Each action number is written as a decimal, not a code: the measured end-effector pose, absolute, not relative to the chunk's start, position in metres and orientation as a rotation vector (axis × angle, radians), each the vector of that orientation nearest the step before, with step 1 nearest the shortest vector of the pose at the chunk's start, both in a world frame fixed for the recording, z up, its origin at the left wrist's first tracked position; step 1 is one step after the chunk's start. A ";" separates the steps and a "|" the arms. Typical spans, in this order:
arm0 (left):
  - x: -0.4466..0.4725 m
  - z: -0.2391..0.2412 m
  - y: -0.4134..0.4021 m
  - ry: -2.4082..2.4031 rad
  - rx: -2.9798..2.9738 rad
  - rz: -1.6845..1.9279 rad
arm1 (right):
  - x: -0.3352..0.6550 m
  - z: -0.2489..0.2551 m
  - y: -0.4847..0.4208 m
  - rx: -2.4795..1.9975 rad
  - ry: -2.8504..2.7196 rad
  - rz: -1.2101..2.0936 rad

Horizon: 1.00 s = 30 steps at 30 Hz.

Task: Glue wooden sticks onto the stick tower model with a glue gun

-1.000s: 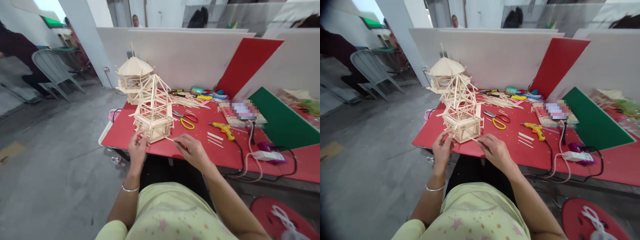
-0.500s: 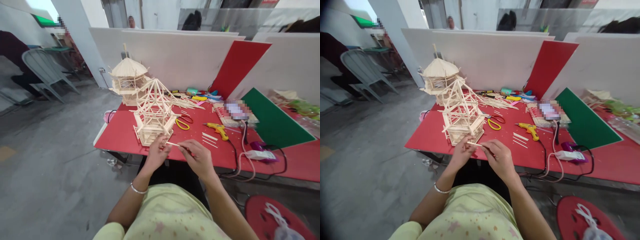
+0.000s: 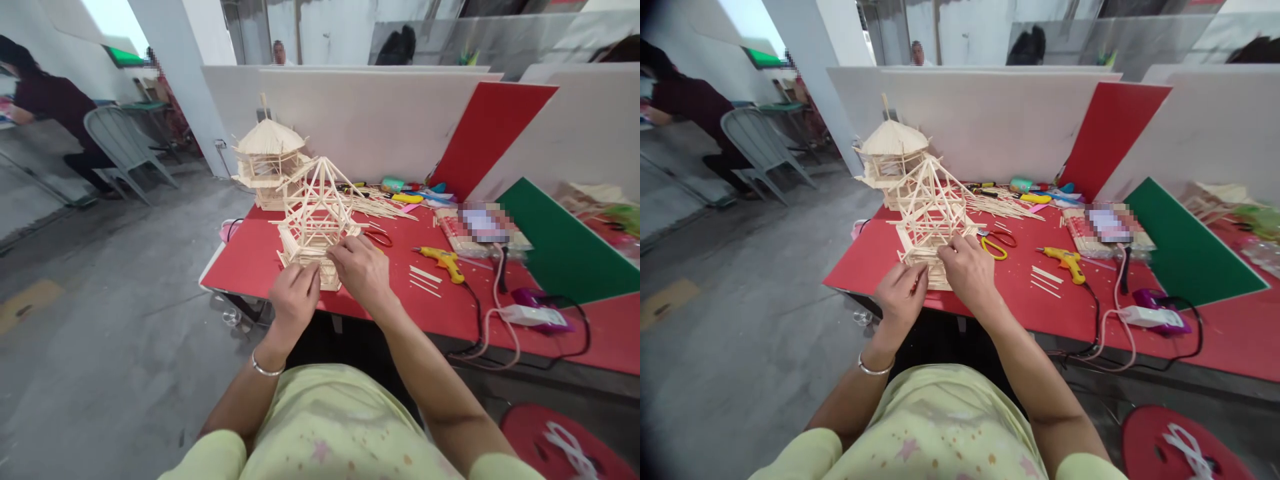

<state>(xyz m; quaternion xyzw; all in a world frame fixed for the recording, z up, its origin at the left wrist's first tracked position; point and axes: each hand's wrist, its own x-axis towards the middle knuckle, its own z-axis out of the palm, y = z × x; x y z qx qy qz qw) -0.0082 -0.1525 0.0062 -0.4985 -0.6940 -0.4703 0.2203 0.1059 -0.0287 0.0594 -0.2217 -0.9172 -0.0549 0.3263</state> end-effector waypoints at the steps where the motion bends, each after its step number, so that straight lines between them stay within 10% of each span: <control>1: -0.012 0.009 -0.148 -1.901 -1.404 -1.244 | 0.102 0.060 -0.027 -0.594 -2.410 -0.149; 30: -0.025 -0.014 -0.124 -2.388 -1.493 -0.868 | 0.120 0.043 -0.011 -0.696 -2.177 0.275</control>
